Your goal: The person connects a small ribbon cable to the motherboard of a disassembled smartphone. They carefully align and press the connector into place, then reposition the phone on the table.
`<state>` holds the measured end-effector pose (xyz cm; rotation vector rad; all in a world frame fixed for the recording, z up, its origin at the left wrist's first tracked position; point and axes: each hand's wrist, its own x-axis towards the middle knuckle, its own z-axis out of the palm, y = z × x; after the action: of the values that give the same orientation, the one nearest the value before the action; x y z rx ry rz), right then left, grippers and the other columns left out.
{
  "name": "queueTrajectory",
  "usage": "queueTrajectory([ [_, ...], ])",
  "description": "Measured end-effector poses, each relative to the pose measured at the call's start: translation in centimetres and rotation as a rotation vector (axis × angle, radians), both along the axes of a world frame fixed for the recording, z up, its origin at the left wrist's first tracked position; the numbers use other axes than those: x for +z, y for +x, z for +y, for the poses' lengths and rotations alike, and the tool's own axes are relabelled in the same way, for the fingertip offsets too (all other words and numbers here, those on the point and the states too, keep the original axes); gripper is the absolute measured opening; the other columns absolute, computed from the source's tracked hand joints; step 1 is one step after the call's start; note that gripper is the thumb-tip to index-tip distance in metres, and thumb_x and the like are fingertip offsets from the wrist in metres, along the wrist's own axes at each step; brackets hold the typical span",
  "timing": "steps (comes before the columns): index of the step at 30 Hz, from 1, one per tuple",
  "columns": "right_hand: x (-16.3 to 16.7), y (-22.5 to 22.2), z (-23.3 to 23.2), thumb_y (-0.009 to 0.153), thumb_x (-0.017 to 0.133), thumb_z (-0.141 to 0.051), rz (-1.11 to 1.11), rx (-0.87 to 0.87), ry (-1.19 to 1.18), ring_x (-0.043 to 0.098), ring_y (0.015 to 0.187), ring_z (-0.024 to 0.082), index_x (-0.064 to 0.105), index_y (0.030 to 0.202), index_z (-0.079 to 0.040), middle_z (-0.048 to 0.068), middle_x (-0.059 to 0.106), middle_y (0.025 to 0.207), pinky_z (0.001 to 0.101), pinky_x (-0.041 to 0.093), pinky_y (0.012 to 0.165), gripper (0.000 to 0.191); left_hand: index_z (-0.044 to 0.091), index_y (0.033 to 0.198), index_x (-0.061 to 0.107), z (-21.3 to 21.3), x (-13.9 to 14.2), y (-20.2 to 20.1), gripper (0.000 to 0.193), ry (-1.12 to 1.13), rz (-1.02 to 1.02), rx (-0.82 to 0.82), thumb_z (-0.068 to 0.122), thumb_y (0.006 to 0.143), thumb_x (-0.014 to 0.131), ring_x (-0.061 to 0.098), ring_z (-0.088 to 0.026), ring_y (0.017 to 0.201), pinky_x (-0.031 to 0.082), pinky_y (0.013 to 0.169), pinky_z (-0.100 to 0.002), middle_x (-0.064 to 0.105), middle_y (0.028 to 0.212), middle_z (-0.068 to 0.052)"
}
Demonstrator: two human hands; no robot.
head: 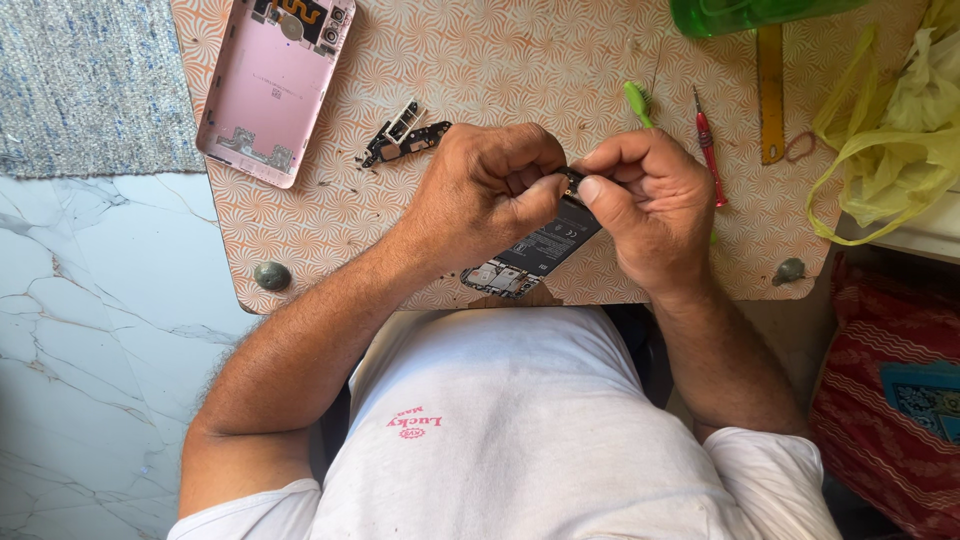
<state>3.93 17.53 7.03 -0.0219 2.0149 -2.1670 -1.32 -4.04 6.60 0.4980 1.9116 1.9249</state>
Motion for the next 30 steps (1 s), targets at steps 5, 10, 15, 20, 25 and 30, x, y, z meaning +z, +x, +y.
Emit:
queueTrajectory([
  [5, -0.09, -0.07, 0.06, 0.103, 0.067, 0.004, 0.014, 0.013, 0.033, 0.070, 0.088, 0.007, 0.063, 0.118, 0.002, 0.010, 0.072, 0.105, 0.0196, 0.059, 0.081, 0.016, 0.003, 0.093, 0.071, -0.11, 0.02, 0.05, 0.003, 0.014, 0.032, 0.003, 0.005, 0.093, 0.068, 0.068, -0.006, 0.063, 0.056, 0.055, -0.022, 0.071, 0.071, -0.001],
  [10, -0.17, 0.18, 0.12, 0.103, 0.068, 0.005, 0.004, -0.005, 0.037, 0.069, 0.090, 0.008, 0.065, 0.117, 0.002, 0.010, 0.072, 0.102, 0.0200, 0.059, 0.083, 0.015, 0.003, 0.094, 0.070, -0.04, 0.01, 0.12, 0.003, 0.007, 0.056, 0.006, 0.006, 0.093, 0.069, 0.068, -0.007, 0.062, 0.055, 0.055, -0.024, 0.070, 0.071, -0.002],
  [15, -0.31, 0.33, 0.46, 0.102, 0.069, 0.007, -0.014, -0.013, 0.025, 0.069, 0.090, 0.008, 0.066, 0.117, 0.003, 0.010, 0.073, 0.102, 0.0198, 0.058, 0.084, 0.016, 0.002, 0.096, 0.070, -0.09, -0.11, 0.16, 0.005, 0.020, 0.063, 0.005, 0.007, 0.094, 0.070, 0.068, -0.008, 0.064, 0.055, 0.057, -0.025, 0.069, 0.073, -0.003],
  [20, -0.57, 0.52, 0.59, 0.101, 0.071, 0.008, -0.025, -0.032, -0.010, 0.068, 0.091, 0.008, 0.067, 0.117, 0.003, 0.009, 0.072, 0.102, 0.0195, 0.057, 0.086, 0.017, 0.002, 0.097, 0.070, -0.04, -0.15, 0.18, 0.006, 0.011, 0.070, 0.005, 0.007, 0.093, 0.071, 0.066, -0.009, 0.062, 0.053, 0.056, -0.027, 0.067, 0.071, -0.004],
  [25, -0.54, 0.53, 0.55, 0.101, 0.070, 0.008, -0.033, -0.035, -0.025, 0.069, 0.091, 0.008, 0.067, 0.117, 0.003, 0.009, 0.072, 0.102, 0.0198, 0.057, 0.085, 0.017, 0.003, 0.098, 0.070, -0.14, -0.09, 0.15, 0.006, 0.016, 0.062, -0.004, 0.008, 0.094, 0.071, 0.064, -0.009, 0.062, 0.052, 0.056, -0.027, 0.066, 0.071, -0.003],
  [30, -0.39, 0.40, 0.42, 0.100, 0.070, 0.009, -0.050, -0.034, -0.038, 0.069, 0.090, 0.008, 0.067, 0.116, 0.003, 0.009, 0.073, 0.107, 0.0199, 0.058, 0.085, 0.018, 0.003, 0.098, 0.070, -0.13, -0.07, 0.11, 0.006, 0.017, 0.040, -0.006, 0.008, 0.094, 0.070, 0.065, -0.007, 0.062, 0.053, 0.056, -0.025, 0.067, 0.071, -0.002],
])
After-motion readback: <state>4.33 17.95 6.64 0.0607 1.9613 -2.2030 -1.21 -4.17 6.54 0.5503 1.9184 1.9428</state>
